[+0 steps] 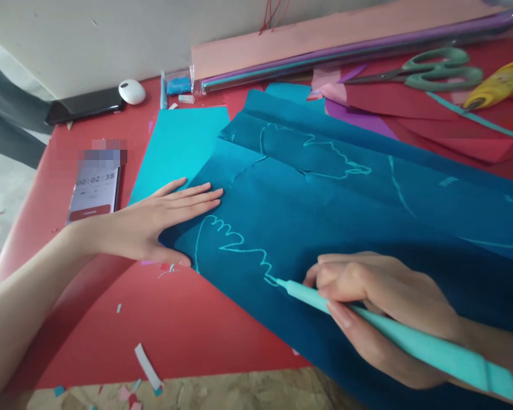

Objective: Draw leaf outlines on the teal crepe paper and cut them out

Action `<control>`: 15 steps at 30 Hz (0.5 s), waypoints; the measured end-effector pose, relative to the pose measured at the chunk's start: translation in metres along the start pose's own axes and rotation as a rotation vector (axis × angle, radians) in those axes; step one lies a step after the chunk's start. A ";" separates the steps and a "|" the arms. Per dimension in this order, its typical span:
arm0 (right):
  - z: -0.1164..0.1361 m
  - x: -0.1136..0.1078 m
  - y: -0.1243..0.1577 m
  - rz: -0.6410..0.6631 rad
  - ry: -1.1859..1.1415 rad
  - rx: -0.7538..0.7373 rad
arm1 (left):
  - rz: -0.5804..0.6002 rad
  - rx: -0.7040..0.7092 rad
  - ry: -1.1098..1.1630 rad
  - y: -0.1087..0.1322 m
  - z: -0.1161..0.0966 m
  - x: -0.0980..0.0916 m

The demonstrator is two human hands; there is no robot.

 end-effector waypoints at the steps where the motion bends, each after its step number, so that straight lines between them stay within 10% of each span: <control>1: 0.001 0.000 -0.001 -0.007 -0.018 -0.011 | 0.006 -0.006 0.000 0.000 0.000 0.000; 15: -0.006 0.000 0.006 0.024 0.095 0.049 | 0.001 -0.033 0.013 0.001 0.001 0.001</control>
Point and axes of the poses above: each hand's wrist, its own y-axis away from the middle knuckle, its own x-axis out of the palm, z = x × y, the point moved 7 cm from there along -y, towards the middle knuckle, and after that the axes turned 12 degrees about x, right-handed, at the moved point
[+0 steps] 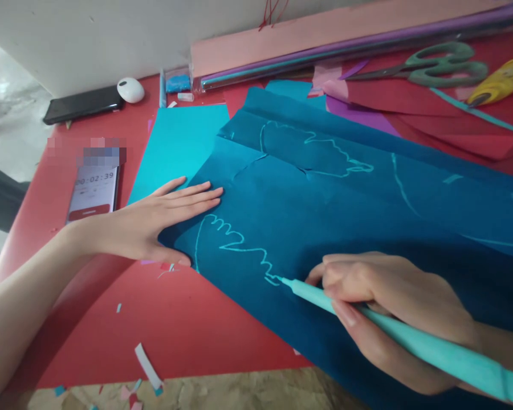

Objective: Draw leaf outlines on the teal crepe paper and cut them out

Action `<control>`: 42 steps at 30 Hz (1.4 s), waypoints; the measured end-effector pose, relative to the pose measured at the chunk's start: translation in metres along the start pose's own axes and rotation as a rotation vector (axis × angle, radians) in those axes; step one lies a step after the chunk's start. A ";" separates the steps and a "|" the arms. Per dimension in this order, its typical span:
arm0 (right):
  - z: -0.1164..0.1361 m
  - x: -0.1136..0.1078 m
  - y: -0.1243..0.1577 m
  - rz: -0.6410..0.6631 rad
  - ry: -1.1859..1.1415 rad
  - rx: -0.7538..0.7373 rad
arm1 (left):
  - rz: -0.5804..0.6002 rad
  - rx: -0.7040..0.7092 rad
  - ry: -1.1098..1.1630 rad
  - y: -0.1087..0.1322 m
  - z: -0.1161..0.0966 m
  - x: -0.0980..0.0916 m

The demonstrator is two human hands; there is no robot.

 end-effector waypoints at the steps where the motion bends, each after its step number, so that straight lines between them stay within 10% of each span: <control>1: 0.000 0.000 0.001 -0.005 0.008 0.000 | 0.004 -0.004 0.000 0.000 0.000 0.000; 22: 0.018 -0.002 -0.007 -0.050 -0.046 -0.139 | 0.017 0.021 -0.027 -0.001 -0.001 0.000; 42: 0.001 -0.008 -0.003 -0.070 -0.073 0.085 | 0.025 0.029 -0.023 -0.001 0.000 0.001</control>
Point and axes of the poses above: each hand's wrist, its own y-axis away from the middle knuckle, its own x-axis out of the palm, z = x × y, the point moved 7 cm from there along -y, towards the middle knuckle, and after that the axes turned 12 degrees about x, right-handed, at the moved point
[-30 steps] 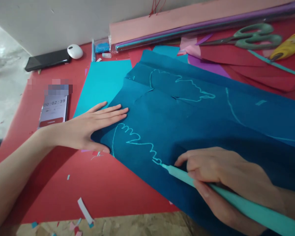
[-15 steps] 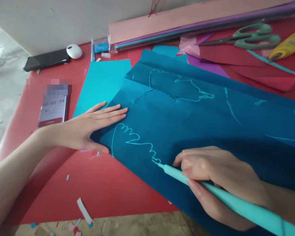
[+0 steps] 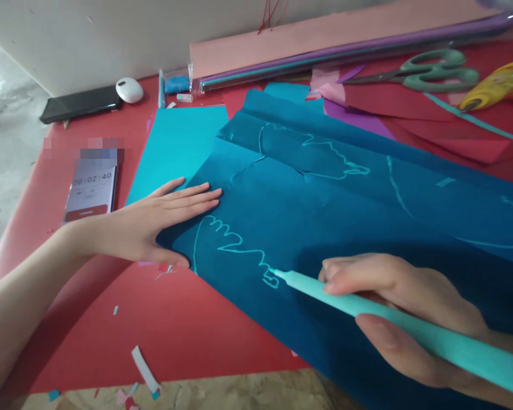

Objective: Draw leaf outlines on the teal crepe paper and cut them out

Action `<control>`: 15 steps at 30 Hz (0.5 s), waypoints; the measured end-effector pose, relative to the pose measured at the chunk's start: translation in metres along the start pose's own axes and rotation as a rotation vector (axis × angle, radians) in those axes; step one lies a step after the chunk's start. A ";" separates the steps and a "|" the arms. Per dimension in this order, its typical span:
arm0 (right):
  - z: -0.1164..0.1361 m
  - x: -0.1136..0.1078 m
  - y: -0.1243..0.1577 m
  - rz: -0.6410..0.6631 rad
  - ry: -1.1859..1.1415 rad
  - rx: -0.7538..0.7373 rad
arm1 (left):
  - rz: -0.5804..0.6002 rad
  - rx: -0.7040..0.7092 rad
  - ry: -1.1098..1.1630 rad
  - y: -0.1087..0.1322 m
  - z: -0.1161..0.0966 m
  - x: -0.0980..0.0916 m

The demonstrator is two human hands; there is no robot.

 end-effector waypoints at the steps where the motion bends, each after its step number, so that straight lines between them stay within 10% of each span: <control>1: 0.000 0.001 0.000 0.007 -0.010 0.004 | 0.001 0.002 -0.003 0.000 0.000 0.000; 9: -0.011 0.024 -0.003 0.319 -0.388 0.191 | 0.006 0.012 -0.032 -0.001 -0.002 -0.002; 15: -0.019 0.024 -0.003 0.317 -0.472 0.296 | 0.004 -0.004 -0.015 0.000 -0.001 0.000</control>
Point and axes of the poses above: each hand's wrist, its own y-axis away from the middle knuckle, its own x-axis out of the palm, z = x × y, the point moved 7 cm from there along -y, towards the middle knuckle, and after that the axes turned 12 degrees about x, right-handed, at the moved point
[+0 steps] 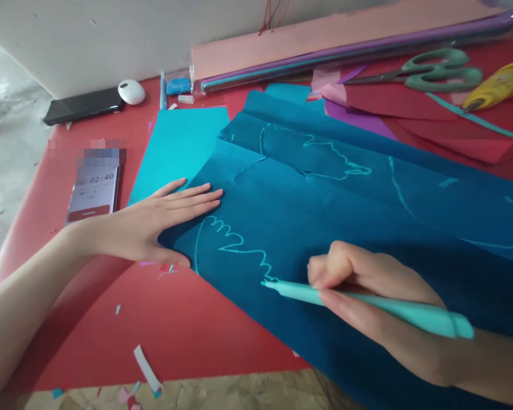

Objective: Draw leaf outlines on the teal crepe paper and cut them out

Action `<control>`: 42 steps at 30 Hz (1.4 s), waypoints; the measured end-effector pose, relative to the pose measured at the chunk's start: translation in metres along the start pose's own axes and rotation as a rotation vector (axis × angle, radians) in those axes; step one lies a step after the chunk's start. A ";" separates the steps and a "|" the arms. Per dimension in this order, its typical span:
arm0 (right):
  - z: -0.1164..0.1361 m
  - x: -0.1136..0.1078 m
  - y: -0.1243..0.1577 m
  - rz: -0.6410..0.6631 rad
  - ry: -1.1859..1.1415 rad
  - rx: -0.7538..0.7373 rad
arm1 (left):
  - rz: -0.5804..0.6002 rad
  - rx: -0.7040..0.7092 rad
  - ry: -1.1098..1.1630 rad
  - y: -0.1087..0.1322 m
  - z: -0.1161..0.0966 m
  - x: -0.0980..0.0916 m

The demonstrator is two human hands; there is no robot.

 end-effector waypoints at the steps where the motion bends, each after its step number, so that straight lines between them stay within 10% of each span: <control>1: 0.000 -0.001 0.000 -0.010 -0.007 0.004 | -0.002 -0.004 0.003 0.000 0.000 0.000; 42: 0.014 0.000 0.005 -0.087 0.290 -0.155 | -0.002 -0.037 0.041 -0.001 0.002 0.000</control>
Point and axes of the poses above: each hand's wrist, its own y-axis away from the middle knuckle, its own x-axis out of the palm, z = x × y, the point moved 7 cm from there along -y, towards the middle knuckle, and after that the axes turned 12 degrees about x, right-handed, at the moved point
